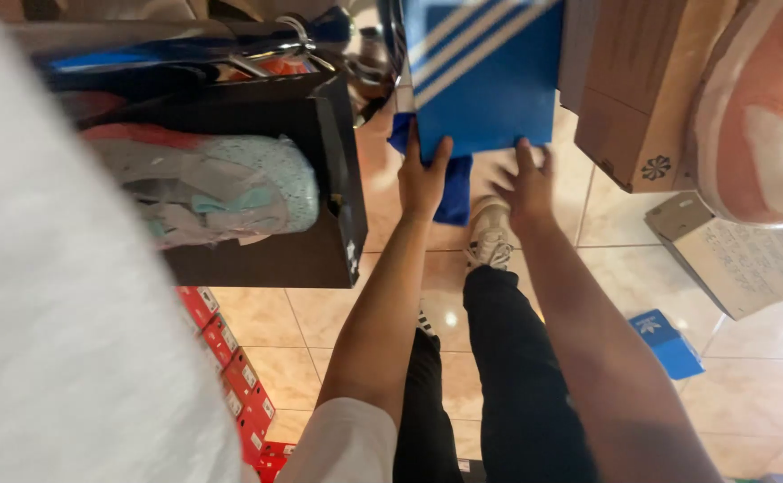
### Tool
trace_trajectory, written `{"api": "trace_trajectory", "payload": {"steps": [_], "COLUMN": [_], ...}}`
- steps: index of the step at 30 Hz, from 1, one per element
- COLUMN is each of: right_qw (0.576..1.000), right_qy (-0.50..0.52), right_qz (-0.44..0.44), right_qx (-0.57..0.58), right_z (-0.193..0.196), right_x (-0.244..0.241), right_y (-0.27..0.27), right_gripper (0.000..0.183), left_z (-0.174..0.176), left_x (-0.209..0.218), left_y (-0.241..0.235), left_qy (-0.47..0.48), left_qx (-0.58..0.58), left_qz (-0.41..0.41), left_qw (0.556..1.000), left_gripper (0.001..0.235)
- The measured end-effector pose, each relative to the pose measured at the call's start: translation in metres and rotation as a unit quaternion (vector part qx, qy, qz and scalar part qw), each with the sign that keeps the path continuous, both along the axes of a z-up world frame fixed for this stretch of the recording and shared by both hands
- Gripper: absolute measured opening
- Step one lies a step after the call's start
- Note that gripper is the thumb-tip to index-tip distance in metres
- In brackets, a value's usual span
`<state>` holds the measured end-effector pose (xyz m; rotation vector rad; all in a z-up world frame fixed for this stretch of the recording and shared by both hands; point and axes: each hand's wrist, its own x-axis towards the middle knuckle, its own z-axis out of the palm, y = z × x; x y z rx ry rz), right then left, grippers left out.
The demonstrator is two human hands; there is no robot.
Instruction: Cleaning shoe boxes and sneakers using a cloth
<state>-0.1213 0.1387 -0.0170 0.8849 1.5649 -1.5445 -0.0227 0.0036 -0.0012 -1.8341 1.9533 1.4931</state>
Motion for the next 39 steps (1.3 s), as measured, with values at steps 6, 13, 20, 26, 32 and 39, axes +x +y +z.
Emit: {"api": "trace_trajectory", "payload": {"steps": [6,13,20,26,32,39], "right_qw": [0.986,0.985,0.966,0.928,0.927,0.898], "right_qy": [-0.044,-0.065,0.042,0.142,0.266,0.396], "right_qz": [-0.067,-0.022,0.240,0.344,0.247,0.193], "right_qx": [-0.146,-0.160,-0.089,0.026,0.092,-0.001], "right_z": [0.004,0.012,0.114,0.220,0.333,0.492], "right_x": [-0.028,-0.035,0.057,0.138,0.204,0.250], "right_y": [-0.054,-0.051,0.010,0.060,0.110,0.171], "right_gripper": [0.064,0.058,0.081,0.079,0.060,0.051], "left_z": [0.000,0.001,0.074,0.211,0.340,0.510], "left_x": [-0.036,-0.033,0.030,0.092,0.163,0.208], "left_y": [-0.028,-0.024,0.055,0.109,0.139,0.151], "left_qy": [0.021,-0.009,0.127,0.285,0.344,0.379], "left_qx": [0.011,0.007,-0.012,0.167,0.179,-0.001], "left_qz": [0.044,0.077,0.193,0.133,-0.015,-0.304], "left_qw": [0.999,0.997,0.973,0.934,0.922,0.874], "left_gripper": [0.087,0.094,0.041,0.049,0.052,0.055]}}
